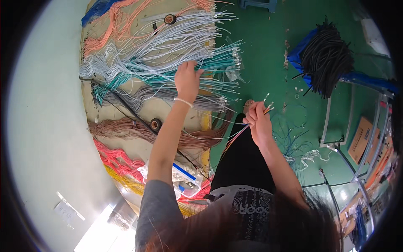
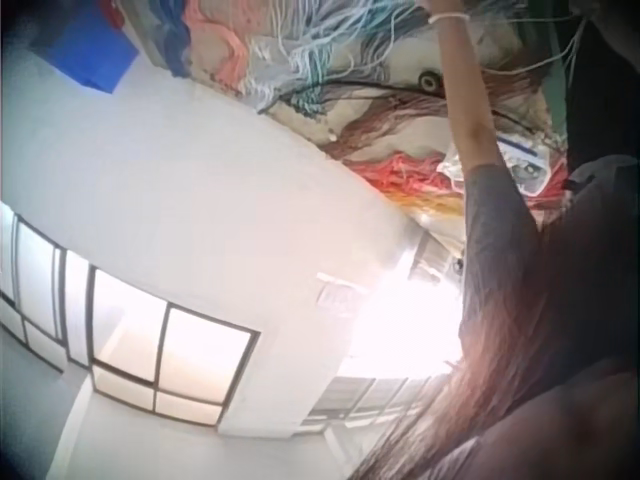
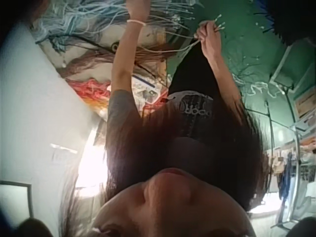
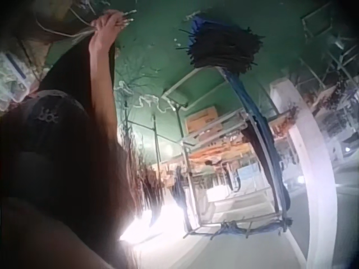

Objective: The person is assembling wire harnesses by selecting colored wires and inserting them into plastic connectors at a factory workbench.

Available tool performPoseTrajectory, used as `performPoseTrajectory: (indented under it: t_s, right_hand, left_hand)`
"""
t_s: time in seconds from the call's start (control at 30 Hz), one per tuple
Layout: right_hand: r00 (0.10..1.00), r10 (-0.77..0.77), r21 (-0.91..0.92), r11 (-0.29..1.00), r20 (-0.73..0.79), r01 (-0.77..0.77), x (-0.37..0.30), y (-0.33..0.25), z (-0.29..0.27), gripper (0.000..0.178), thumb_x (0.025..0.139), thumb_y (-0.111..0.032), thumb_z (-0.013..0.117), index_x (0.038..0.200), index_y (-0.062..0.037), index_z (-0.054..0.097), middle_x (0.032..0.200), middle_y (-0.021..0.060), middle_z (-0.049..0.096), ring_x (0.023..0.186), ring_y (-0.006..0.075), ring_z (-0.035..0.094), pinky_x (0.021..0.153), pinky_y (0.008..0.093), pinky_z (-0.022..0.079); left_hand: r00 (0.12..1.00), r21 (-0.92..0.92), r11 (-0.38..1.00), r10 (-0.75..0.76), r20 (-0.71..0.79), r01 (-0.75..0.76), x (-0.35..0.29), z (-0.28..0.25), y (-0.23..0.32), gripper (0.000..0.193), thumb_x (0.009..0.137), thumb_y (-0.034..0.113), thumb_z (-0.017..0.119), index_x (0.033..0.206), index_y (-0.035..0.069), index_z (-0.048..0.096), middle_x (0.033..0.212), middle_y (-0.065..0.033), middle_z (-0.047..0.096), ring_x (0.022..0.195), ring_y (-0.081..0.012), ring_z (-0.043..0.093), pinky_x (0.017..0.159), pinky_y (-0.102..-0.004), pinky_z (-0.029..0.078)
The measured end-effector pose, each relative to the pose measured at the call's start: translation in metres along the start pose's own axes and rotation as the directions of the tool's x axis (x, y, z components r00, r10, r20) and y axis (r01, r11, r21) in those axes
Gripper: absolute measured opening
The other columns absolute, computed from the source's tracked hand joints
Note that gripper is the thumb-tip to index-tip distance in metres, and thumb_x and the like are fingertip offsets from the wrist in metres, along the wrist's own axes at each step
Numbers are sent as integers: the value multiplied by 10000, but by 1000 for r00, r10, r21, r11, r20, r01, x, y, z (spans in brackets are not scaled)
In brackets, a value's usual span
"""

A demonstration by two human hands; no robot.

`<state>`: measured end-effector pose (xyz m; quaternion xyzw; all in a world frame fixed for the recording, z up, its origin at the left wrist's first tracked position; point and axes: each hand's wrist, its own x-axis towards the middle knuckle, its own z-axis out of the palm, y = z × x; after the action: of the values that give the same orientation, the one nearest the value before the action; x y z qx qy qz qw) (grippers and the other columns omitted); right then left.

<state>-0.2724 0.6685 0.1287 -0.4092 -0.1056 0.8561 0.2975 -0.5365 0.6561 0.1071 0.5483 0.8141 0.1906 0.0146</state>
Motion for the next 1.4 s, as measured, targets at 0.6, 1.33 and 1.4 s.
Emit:
performPoseTrajectory:
  t_s: [0.6, 1.33, 1.4]
  right_hand:
    - [995, -55, -411, 908, 84, 85, 48, 2, 39, 262, 948, -213, 563, 861, 26, 627, 743, -4, 590, 694, 58, 527, 601, 207, 407]
    - [909, -254, 241, 908, -330, 341, 76, -94, -83, 300, 998, -363, 407, 804, -137, 442, 624, -55, 298, 484, 55, 230, 417, 203, 195]
    - [900, -272, -5, 958, -341, 288, 86, -99, -47, 293, 990, -386, 423, 840, -137, 465, 623, -74, 304, 474, 35, 242, 400, 200, 196]
  left_hand:
    - [972, -604, 761, -199, 129, 236, -54, -20, 114, 144, 772, -64, 621, 869, 16, 551, 801, -146, 539, 703, -321, 570, 591, -370, 466]
    - [988, -152, 981, 106, -108, -122, 239, 75, -19, 147, 863, 65, 537, 992, 21, 482, 824, -208, 587, 759, -395, 563, 656, -482, 429]
    - [995, -376, 927, 27, 92, 9, 193, 58, 35, 122, 911, 72, 483, 1020, 38, 439, 793, -223, 578, 658, -428, 559, 549, -497, 408]
